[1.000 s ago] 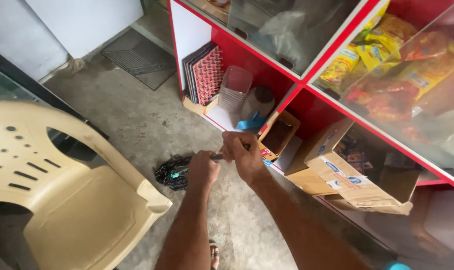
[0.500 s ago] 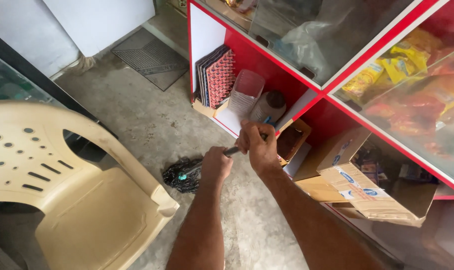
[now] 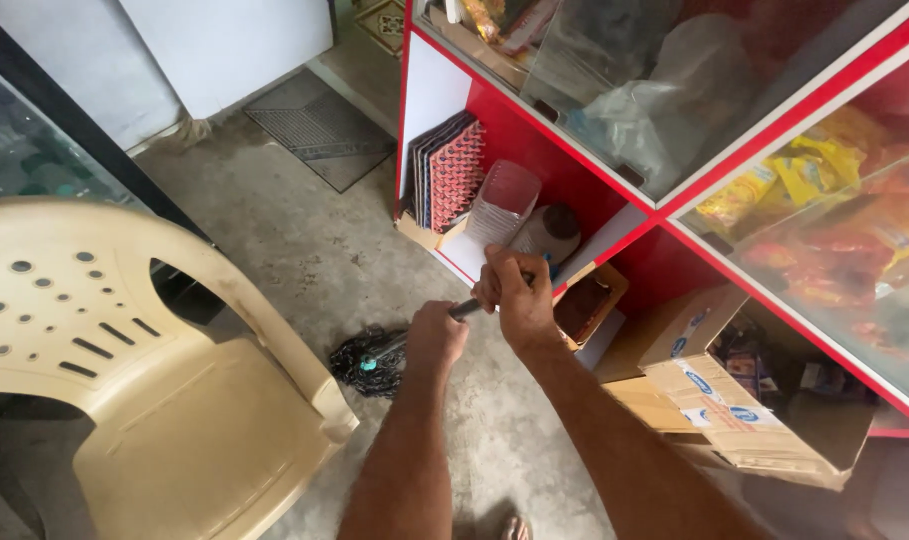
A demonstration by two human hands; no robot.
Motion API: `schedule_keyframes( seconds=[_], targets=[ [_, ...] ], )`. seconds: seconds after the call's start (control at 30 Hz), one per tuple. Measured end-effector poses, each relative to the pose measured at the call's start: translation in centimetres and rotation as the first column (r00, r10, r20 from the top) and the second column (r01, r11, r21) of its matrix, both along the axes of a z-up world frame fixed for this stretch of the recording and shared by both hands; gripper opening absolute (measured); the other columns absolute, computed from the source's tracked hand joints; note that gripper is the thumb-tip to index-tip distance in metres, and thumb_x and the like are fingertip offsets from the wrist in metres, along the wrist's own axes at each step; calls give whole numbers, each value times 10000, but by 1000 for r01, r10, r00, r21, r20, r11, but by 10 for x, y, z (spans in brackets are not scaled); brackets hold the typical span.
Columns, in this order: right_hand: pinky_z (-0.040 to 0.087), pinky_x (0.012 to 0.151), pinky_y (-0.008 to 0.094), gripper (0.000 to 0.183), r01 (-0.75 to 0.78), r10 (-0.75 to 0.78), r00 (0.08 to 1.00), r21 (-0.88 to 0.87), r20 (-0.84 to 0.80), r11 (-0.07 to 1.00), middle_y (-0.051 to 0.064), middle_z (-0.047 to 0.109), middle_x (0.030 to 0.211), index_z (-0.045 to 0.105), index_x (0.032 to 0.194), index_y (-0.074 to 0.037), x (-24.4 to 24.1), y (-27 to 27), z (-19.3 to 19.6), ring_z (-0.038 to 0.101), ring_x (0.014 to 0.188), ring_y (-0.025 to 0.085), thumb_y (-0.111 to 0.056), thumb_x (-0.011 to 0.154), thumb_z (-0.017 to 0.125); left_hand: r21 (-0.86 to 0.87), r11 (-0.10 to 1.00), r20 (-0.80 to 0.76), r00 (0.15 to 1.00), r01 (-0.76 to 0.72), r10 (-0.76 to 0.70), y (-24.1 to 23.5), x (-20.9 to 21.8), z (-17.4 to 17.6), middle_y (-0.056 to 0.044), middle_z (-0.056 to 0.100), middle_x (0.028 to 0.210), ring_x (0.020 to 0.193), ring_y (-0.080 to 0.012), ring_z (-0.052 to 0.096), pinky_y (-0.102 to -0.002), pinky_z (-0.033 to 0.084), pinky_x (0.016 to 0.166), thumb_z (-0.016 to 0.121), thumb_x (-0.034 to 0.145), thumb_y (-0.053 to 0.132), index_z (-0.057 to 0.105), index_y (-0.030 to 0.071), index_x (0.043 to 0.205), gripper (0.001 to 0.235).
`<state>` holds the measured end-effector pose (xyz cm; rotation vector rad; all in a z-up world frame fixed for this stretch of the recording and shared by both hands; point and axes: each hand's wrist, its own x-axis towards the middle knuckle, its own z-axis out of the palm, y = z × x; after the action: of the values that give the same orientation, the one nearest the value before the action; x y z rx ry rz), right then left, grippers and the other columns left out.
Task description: Mop the floor around furniture and display cases in a small shop.
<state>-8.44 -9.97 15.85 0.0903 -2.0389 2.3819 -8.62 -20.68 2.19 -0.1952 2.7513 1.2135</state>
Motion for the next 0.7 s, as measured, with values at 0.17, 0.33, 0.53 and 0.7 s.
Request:
schedule_keyframes(
  seconds=[0.17,0.33,0.53,0.7],
  targets=[
    [451,575,355,518,-68,68,998,-2,2,998,22,359,500,384,561,-69,-18,-1,0,377,452,147,-218,1040,513,-15,998,-30,998,-62,61,1,-10,-1,-209,725,932,920,-424,690,-524,545,835,596,910,235,755,63,876,238],
    [349,506,347,470,-176,179,984,-134,7,975,13,333,521,383,588,-68,-47,-8,-12,319,465,127,-183,1016,539,-4,982,-19,982,-187,187,-5,-26,-11,-211,731,936,929,-433,678,-534,534,843,569,985,286,750,63,877,306],
    [387,524,317,495,-252,246,967,-111,-67,961,18,357,504,362,574,-92,-80,-14,-7,337,445,130,-195,1032,519,68,942,-114,936,-329,335,-4,-46,-5,-191,732,973,942,-426,684,-527,547,826,628,887,257,763,95,950,220],
    [352,489,313,411,-336,332,942,-143,-51,931,-5,337,540,378,616,-97,-105,-20,-11,332,475,111,-142,1006,502,6,940,49,939,-340,340,-11,-63,14,-179,731,986,959,-417,690,-522,550,855,629,888,257,774,118,950,211]
  ],
)
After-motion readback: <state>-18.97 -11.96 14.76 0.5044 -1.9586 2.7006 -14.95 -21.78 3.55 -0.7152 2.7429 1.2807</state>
